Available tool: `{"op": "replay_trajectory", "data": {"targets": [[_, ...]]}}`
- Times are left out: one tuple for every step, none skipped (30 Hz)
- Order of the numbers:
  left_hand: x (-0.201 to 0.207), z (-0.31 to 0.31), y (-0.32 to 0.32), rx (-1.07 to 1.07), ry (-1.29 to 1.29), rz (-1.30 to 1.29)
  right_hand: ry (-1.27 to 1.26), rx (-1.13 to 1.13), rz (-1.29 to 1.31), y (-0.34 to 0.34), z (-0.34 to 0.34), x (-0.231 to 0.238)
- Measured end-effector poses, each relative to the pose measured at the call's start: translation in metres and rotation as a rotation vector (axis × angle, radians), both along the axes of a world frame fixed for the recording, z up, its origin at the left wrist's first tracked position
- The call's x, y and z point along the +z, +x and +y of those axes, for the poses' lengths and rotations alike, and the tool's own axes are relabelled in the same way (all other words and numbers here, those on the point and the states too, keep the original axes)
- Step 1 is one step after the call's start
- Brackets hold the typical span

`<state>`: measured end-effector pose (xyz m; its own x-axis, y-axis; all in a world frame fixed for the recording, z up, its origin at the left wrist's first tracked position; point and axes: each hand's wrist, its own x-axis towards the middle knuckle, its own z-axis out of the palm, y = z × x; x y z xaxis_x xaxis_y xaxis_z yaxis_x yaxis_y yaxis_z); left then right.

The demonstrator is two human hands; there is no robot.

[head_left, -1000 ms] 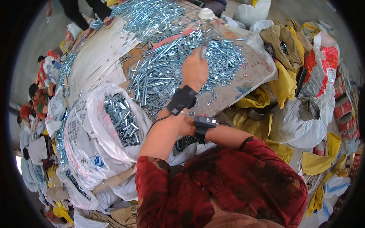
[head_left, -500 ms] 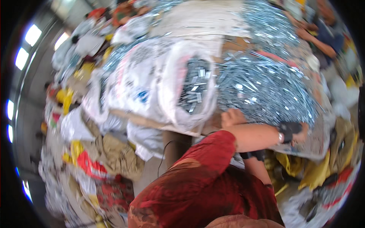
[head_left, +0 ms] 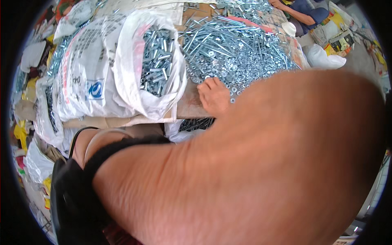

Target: Assembling metal bolts by sliding washers and sleeves onto them at a factory workbench.

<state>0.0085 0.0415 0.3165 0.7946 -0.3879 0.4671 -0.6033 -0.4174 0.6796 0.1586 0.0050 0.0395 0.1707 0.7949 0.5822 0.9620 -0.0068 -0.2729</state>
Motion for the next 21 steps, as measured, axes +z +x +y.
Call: {"op": "replay_trajectory", "data": {"targets": [[-0.007,-0.001,-0.009,-0.064,0.019,0.002,-0.015,-0.005,-0.014,-0.002,-0.003,0.013],[-0.011,-0.001,-0.021,-0.115,0.028,0.005,-0.065,-0.049,-0.056,0.004,-0.006,0.007],[-0.015,-0.001,-0.030,-0.157,0.036,0.004,-0.067,-0.066,-0.057,0.008,-0.008,0.002],[-0.017,0.000,-0.037,-0.177,0.047,-0.001,-0.067,-0.071,-0.056,0.008,-0.005,0.009],[-0.020,0.002,-0.047,-0.187,0.045,0.007,-0.074,-0.055,-0.063,0.007,-0.005,0.011],[-0.024,0.005,-0.055,-0.180,0.043,0.016,-0.080,-0.053,-0.052,0.003,-0.005,0.010],[-0.027,0.008,-0.060,-0.173,0.041,0.019,-0.084,-0.052,-0.042,0.000,-0.005,0.010],[-0.029,0.014,-0.068,-0.156,0.040,0.030,-0.082,-0.030,-0.043,-0.003,-0.006,0.009],[-0.031,0.019,-0.074,-0.167,0.039,0.011,-0.088,-0.073,-0.066,-0.002,-0.009,0.011],[-0.034,0.026,-0.079,-0.149,0.026,0.012,-0.096,-0.084,-0.070,-0.006,-0.007,0.010],[-0.036,0.033,-0.083,-0.122,0.014,0.010,-0.114,-0.090,-0.068,-0.008,-0.005,0.011],[-0.040,0.040,-0.087,-0.108,0.009,0.000,-0.102,-0.094,-0.077,-0.009,-0.010,0.013],[-0.044,0.048,-0.088,-0.088,-0.002,-0.012,-0.146,-0.105,-0.120,-0.007,-0.014,0.013],[-0.044,0.052,-0.089,-0.058,-0.004,-0.022,-0.183,-0.112,-0.163,-0.007,-0.011,0.022],[-0.044,0.059,-0.091,-0.020,-0.012,-0.022,-0.160,-0.103,-0.173,-0.005,-0.007,0.014],[-0.049,0.072,-0.096,0.038,-0.039,-0.020,-0.170,-0.092,-0.192,-0.008,-0.005,-0.002],[-0.048,0.084,-0.098,0.102,-0.073,-0.026,-0.184,-0.079,-0.214,-0.010,-0.003,0.001],[-0.047,0.098,-0.102,0.198,-0.105,-0.027,-0.194,-0.061,-0.217,0.001,-0.011,-0.002],[-0.045,0.115,-0.115,0.323,-0.127,-0.037,-0.189,-0.084,-0.222,0.003,-0.008,0.001],[-0.040,0.135,-0.125,0.449,-0.161,-0.072,-0.184,-0.102,-0.220,0.009,-0.007,0.004],[-0.032,0.157,-0.138,0.580,-0.181,-0.112,-0.202,-0.122,-0.199,0.004,-0.017,0.011]]}}
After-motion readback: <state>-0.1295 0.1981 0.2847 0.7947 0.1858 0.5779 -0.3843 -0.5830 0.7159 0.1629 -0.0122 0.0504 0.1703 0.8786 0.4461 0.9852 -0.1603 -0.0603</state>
